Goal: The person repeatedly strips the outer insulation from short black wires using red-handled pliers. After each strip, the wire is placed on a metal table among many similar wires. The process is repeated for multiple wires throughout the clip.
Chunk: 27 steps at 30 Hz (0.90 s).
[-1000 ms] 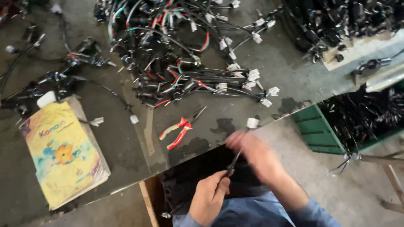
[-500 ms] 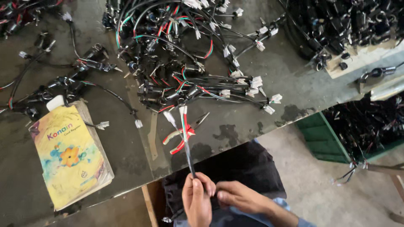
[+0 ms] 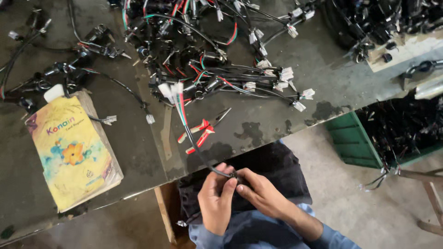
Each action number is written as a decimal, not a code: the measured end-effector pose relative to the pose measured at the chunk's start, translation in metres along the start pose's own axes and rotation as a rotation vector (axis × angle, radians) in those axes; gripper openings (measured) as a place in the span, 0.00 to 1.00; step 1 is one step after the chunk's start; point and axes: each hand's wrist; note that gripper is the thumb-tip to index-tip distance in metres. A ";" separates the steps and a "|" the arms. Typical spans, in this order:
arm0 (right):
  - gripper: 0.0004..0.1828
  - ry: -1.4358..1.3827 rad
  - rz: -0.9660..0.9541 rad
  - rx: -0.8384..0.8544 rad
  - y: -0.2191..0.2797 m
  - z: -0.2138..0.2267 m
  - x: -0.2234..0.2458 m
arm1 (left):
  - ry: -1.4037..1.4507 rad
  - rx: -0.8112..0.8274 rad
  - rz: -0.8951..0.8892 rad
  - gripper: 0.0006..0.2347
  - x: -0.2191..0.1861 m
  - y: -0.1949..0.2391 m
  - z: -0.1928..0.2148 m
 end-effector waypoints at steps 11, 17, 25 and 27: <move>0.21 0.077 0.076 -0.124 0.001 -0.010 0.002 | -0.012 0.060 0.043 0.17 -0.003 0.000 0.016; 0.21 0.165 0.097 -0.024 0.008 -0.006 0.009 | -0.021 0.032 -0.047 0.16 -0.016 0.013 0.010; 0.20 -0.091 -0.018 0.045 0.006 0.001 0.015 | 0.018 0.161 0.053 0.17 -0.029 0.014 0.015; 0.21 -0.154 -0.136 0.086 0.010 0.002 0.016 | -0.048 0.109 0.013 0.16 -0.026 0.015 0.023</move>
Point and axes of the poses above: each hand's wrist, its own y-axis away from the middle knuckle, its own z-axis out of the back of the hand, x = y × z, and after that the axes turned 5 degrees about z, right-handed
